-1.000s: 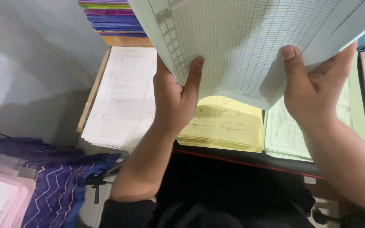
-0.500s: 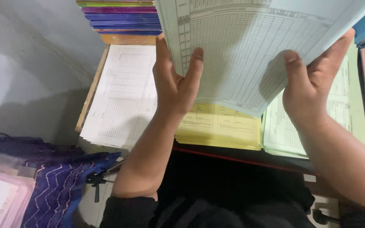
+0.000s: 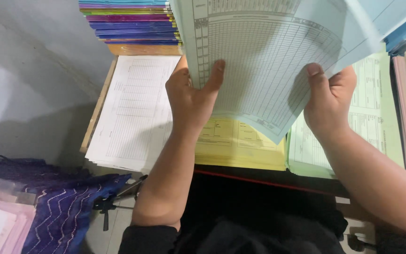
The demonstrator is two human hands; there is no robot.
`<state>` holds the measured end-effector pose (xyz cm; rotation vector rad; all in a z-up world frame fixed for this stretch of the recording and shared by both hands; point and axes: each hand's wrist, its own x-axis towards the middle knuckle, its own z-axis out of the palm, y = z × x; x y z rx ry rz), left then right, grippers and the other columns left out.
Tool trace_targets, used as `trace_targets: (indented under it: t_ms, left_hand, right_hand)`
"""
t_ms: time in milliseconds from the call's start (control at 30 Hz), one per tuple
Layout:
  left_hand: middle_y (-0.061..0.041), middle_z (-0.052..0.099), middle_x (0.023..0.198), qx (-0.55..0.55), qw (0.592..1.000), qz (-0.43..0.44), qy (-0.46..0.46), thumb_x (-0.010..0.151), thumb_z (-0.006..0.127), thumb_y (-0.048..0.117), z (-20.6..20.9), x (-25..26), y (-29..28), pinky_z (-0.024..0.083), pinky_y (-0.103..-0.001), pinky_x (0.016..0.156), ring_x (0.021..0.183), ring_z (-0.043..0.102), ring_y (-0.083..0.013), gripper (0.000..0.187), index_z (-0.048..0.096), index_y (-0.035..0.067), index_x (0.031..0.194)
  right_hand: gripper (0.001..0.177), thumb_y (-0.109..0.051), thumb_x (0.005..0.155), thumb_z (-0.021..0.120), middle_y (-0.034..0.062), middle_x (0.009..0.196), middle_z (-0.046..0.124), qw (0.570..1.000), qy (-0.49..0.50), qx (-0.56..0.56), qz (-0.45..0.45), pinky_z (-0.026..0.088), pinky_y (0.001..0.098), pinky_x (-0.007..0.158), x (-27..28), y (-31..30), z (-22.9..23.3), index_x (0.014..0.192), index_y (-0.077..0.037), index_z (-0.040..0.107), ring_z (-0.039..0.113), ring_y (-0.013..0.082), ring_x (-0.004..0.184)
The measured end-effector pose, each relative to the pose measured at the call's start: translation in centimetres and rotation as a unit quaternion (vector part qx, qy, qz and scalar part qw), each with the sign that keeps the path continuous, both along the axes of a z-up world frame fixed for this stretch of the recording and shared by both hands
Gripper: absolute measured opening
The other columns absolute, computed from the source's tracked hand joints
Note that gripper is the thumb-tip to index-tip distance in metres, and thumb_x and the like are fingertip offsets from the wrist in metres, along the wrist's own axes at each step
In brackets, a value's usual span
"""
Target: Sorting and checking stacks of colored printed forms on a desk
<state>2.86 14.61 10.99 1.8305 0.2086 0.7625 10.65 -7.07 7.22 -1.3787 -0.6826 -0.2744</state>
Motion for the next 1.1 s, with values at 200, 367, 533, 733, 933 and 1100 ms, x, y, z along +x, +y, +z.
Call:
trace_targets:
  t_ms: [200, 367, 533, 733, 933, 1100]
  left_hand:
    - [-0.001, 0.069, 0.083, 0.007, 0.993, -0.074, -0.09, 0.099, 0.061, 0.037, -1.0, 0.4, -0.3, 0.061, -0.029, 0.062, 0.071, 0.068, -0.0144, 0.03, 0.059, 0.009, 0.11]
    - [-0.012, 0.071, 0.098, 0.069, 0.988, -0.006, -0.136, 0.105, 0.057, 0.024, 0.0, -0.4, -1.8, 0.065, -0.031, 0.067, 0.083, 0.075, -0.0244, 0.025, 0.05, 0.003, 0.115]
    - [-0.011, 0.049, 0.107, 0.1, 0.985, 0.009, -0.137, 0.104, 0.061, 0.025, 1.4, -2.6, -2.4, 0.053, -0.039, 0.09, 0.098, 0.055, -0.0258, 0.041, 0.036, 0.001, 0.126]
    - [-0.014, 0.061, 0.122, 0.03, 0.994, -0.003, -0.106, 0.106, 0.055, 0.017, 0.1, -2.0, -1.2, 0.056, -0.038, 0.097, 0.111, 0.064, -0.0261, 0.032, 0.035, 0.006, 0.129]
    - [-0.016, 0.062, 0.118, 0.031, 0.994, -0.023, -0.101, 0.101, 0.059, 0.006, -0.6, -2.2, -1.2, 0.063, -0.037, 0.087, 0.105, 0.068, -0.0276, 0.041, 0.031, 0.008, 0.132]
    - [-0.022, 0.057, 0.134, 0.068, 0.995, -0.043, -0.062, 0.097, 0.064, 0.0, -0.1, -3.1, 0.4, 0.059, -0.043, 0.104, 0.121, 0.066, -0.0357, 0.06, 0.023, 0.008, 0.141]
  right_hand:
    - [0.023, -0.004, 0.113, 0.044, 0.0098, 0.13, 0.052, 1.0, -0.01, 0.009, -0.01, 0.048, 0.0409, 0.112, -0.4, -0.2, -0.3, 0.136, -0.006, 0.043, 0.052, 0.0269, 0.125]
    - [0.015, -0.012, 0.122, 0.04, 0.0141, 0.12, 0.046, 0.99, -0.104, -0.065, -0.075, 0.044, 0.0382, 0.094, -2.3, 0.5, 1.8, 0.131, 0.0, 0.037, 0.046, 0.027, 0.108]
    - [0.044, -0.001, 0.119, 0.041, 0.0222, 0.148, 0.039, 0.991, -0.1, -0.08, -0.033, 0.039, 0.0505, 0.128, -3.3, 0.0, 2.2, 0.157, -0.009, 0.02, 0.043, 0.0361, 0.139]
    - [0.036, -0.017, 0.115, 0.054, 0.0138, 0.132, 0.046, 0.997, -0.061, -0.046, 0.03, 0.047, 0.0379, 0.107, -2.3, 1.3, 2.5, 0.139, -0.01, 0.028, 0.05, 0.0266, 0.123]
    - [0.045, 0.002, 0.116, 0.051, 0.0176, 0.139, 0.039, 0.994, -0.085, -0.064, -0.03, 0.042, 0.0464, 0.118, -2.5, 2.0, 1.3, 0.152, -0.009, 0.025, 0.043, 0.0327, 0.131]
    - [0.032, -0.01, 0.118, 0.053, 0.0164, 0.132, 0.043, 0.994, -0.097, -0.042, -0.005, 0.045, 0.0442, 0.111, -1.1, 1.6, 2.1, 0.143, -0.005, 0.033, 0.047, 0.0321, 0.124]
